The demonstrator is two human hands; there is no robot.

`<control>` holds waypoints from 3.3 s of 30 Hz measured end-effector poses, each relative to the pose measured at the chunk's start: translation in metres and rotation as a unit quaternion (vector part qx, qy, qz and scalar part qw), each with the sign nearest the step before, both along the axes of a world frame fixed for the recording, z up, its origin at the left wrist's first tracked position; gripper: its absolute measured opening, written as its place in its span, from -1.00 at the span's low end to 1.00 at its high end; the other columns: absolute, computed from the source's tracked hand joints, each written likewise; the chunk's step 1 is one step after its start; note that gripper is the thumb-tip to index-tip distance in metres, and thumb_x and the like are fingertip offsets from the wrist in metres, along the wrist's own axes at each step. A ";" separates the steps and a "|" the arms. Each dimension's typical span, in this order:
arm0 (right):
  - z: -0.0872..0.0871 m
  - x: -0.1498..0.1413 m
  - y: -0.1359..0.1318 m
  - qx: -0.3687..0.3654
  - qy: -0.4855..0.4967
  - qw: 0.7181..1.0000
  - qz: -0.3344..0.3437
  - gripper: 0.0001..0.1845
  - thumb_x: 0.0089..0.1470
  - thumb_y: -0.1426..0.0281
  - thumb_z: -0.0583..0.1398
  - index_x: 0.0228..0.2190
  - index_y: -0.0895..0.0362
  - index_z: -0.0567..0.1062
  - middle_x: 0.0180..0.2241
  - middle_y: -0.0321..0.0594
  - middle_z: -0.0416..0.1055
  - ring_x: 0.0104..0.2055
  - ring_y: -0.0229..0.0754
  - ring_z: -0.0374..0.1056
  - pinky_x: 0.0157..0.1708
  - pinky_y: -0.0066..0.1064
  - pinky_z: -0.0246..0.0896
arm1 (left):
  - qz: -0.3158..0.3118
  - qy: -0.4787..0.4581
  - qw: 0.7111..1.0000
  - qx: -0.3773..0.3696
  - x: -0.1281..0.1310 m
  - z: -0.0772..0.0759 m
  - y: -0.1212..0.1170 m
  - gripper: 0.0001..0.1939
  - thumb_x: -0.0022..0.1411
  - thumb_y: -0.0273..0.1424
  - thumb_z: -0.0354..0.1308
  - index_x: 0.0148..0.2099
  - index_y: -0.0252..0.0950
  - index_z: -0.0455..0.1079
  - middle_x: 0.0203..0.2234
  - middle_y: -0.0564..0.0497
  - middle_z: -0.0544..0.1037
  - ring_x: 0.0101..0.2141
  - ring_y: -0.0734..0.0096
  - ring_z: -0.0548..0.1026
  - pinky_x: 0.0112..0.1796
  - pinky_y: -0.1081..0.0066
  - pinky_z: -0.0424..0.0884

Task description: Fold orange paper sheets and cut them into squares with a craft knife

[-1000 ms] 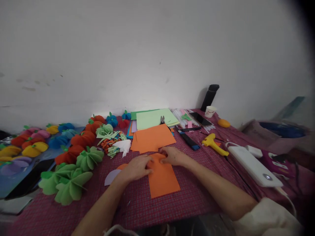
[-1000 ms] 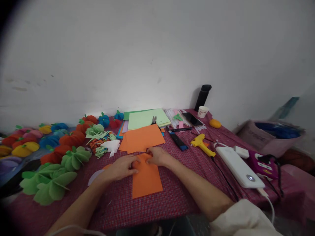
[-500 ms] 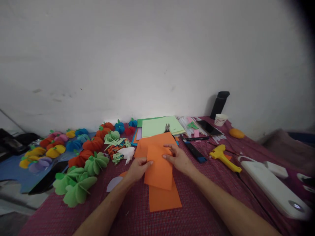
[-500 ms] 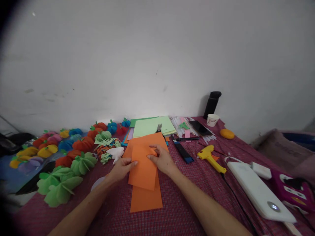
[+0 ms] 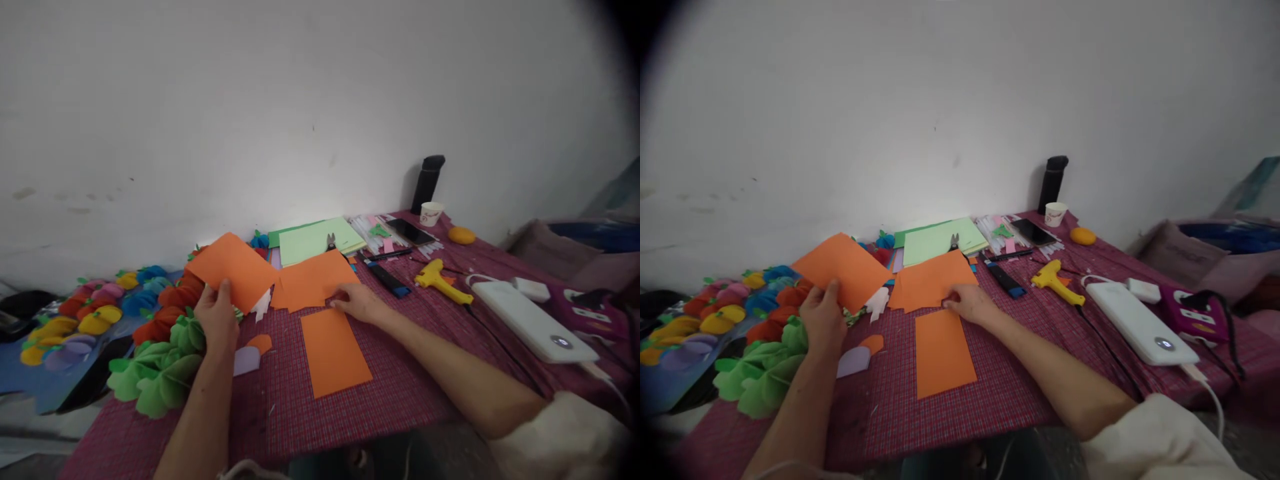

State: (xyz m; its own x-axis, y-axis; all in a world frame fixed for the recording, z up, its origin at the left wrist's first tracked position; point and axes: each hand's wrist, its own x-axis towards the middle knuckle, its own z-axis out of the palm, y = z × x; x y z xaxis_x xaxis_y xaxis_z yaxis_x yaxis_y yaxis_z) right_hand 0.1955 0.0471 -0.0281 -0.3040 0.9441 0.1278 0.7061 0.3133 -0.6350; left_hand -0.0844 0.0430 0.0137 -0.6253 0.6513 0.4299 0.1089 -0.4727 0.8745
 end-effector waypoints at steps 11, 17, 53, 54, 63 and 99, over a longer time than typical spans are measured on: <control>-0.003 -0.011 -0.014 -0.034 -0.104 0.990 0.084 -0.80 -0.12 0.42 0.16 -0.37 0.14 0.50 -0.32 -0.16 0.45 -0.28 -0.13 0.35 -0.31 -0.42 0.15 | -0.034 0.014 0.999 0.028 0.002 0.004 -0.005 -0.69 0.04 -0.35 0.19 -0.12 -0.33 0.40 -0.27 -0.03 0.54 -0.27 0.39 0.49 -0.24 0.42 0.41; -0.023 -0.012 -0.008 0.028 -0.107 0.990 0.084 -0.59 -0.07 0.33 0.14 -0.13 0.18 0.40 -0.14 -0.03 0.34 -0.09 -0.05 0.28 -0.10 -0.33 0.08 | -0.061 0.021 0.997 0.053 0.006 0.005 -0.010 -0.65 0.09 -0.33 0.17 -0.06 -0.31 0.34 -0.19 -0.05 0.52 -0.18 0.36 0.47 -0.16 0.40 0.38; 0.004 -0.006 -0.009 0.016 -0.113 0.991 0.075 -0.62 -0.07 0.25 0.20 -0.19 0.17 0.47 -0.21 -0.08 0.40 -0.18 -0.11 0.31 -0.20 -0.38 0.13 | -0.033 0.032 0.997 0.058 0.003 0.007 -0.007 -0.69 0.03 -0.36 0.18 -0.13 -0.31 0.36 -0.21 -0.04 0.52 -0.17 0.37 0.47 -0.12 0.37 0.37; 0.004 -0.008 -0.010 0.016 -0.126 0.989 0.081 -0.58 -0.11 0.25 0.23 -0.17 0.18 0.46 -0.17 -0.06 0.38 -0.15 -0.08 0.30 -0.17 -0.37 0.12 | -0.037 0.031 0.997 0.061 0.004 0.007 -0.007 -0.70 0.03 -0.37 0.19 -0.14 -0.31 0.37 -0.21 -0.03 0.52 -0.17 0.37 0.48 -0.11 0.36 0.37; 0.003 -0.016 -0.012 -0.047 -0.112 0.987 0.109 -0.77 -0.11 0.37 0.20 -0.31 0.11 0.48 -0.38 -0.24 0.49 -0.37 -0.21 0.37 -0.45 -0.49 0.08 | -0.024 0.041 0.998 0.050 0.004 0.007 -0.006 -0.71 0.02 -0.37 0.19 -0.17 -0.34 0.37 -0.27 -0.04 0.53 -0.22 0.39 0.49 -0.13 0.36 0.38; 0.003 -0.010 -0.010 0.015 -0.143 0.985 0.093 -0.62 -0.10 0.29 0.22 -0.20 0.18 0.45 -0.16 -0.07 0.37 -0.11 -0.08 0.28 -0.13 -0.38 0.10 | -0.047 0.043 0.996 0.060 0.001 0.005 -0.005 -0.73 0.05 -0.39 0.17 -0.14 -0.32 0.36 -0.22 -0.04 0.52 -0.20 0.38 0.49 -0.16 0.39 0.39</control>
State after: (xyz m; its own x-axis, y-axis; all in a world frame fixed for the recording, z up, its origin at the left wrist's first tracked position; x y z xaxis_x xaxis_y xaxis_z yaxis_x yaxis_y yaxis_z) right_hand 0.1852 0.0375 -0.0250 -0.4998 0.8653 0.0389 0.7827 0.4704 -0.4076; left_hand -0.0834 0.0382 0.0185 -0.5220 0.6456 0.5574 0.1309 -0.5851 0.8003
